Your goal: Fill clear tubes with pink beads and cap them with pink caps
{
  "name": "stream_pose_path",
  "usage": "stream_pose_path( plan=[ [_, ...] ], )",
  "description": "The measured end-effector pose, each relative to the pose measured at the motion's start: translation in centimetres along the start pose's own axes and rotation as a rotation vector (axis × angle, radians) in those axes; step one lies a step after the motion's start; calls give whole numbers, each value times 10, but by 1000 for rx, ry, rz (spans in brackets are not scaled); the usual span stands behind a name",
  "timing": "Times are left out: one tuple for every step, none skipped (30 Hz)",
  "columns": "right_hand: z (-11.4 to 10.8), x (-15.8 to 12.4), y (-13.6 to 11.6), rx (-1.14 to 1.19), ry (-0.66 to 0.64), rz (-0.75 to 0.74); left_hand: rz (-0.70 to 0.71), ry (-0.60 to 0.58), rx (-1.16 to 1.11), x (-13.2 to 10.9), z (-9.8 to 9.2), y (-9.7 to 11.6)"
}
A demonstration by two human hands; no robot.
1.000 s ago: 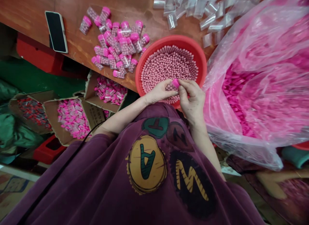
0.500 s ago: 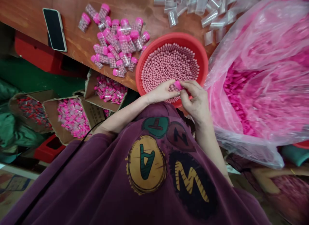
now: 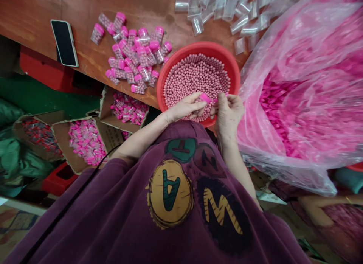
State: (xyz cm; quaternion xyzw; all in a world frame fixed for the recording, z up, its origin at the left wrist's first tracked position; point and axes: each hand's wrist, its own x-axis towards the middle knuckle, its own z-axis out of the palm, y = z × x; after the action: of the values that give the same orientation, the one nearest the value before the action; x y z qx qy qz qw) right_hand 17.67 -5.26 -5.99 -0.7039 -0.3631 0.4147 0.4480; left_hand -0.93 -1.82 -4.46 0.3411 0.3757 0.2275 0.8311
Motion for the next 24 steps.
stream_pose_path(
  plan=[
    [0,-1,-7,-63,-20,-74,-1,-17,0,1,-1,-1],
    [-1,-2,-14,-143,-61,-171,-3,-25,1,1,-2,-2],
    [-3,-2,-21,-228,-127,-276,-2,-20,1,2,-4,-2],
    [-6,-3,-27,-311,-211,-375,3,0,-1,2,-5,-2],
    [-9,-4,-31,-386,-294,-454,13,26,-3,2,-6,-2],
    [-12,-6,-34,-451,-366,-506,21,52,-5,2,-7,-2],
    [-13,-7,-35,-509,-420,-531,21,72,-4,2,-7,-2],
    [-13,-8,-35,-564,-451,-535,13,84,-2,2,-7,-2],
    [-12,-9,-33,-613,-463,-525,2,98,-2,2,-6,-2],
    [-10,-10,-30,-651,-460,-502,-5,116,-6,3,-4,-3],
    [-7,-11,-27,-672,-451,-477,-7,139,-12,4,-2,-3],
    [-3,-11,-24,-679,-441,-456,-1,165,-20,4,1,-4],
    [0,-10,-21,-678,-435,-443,14,190,-30,5,3,-5],
    [2,-9,-19,-674,-434,-437,27,209,-38,6,5,-6],
    [4,-9,-17,-667,-438,-436,35,220,-44,6,7,-7],
    [5,-9,-16,-660,-443,-435,35,222,-49,5,8,-8],
    [5,-9,-15,-653,-445,-434,35,220,-54,4,9,-10],
    [5,-11,-14,-648,-441,-431,36,218,-61,3,9,-11],
    [5,-12,-14,-646,-431,-428,39,218,-68,2,10,-13],
    [5,-14,-12,-649,-415,-428,45,222,-75,0,10,-15],
    [6,-17,-10,-657,-394,-429,55,230,-81,-2,10,-16],
    [7,-19,-8,-668,-370,-437,68,243,-84,-4,10,-18],
    [8,-20,-5,-680,-347,-450,80,260,-82,-6,11,-19],
    [9,-21,-2,-690,-326,-468,89,277,-75,-7,12,-20]
  ],
)
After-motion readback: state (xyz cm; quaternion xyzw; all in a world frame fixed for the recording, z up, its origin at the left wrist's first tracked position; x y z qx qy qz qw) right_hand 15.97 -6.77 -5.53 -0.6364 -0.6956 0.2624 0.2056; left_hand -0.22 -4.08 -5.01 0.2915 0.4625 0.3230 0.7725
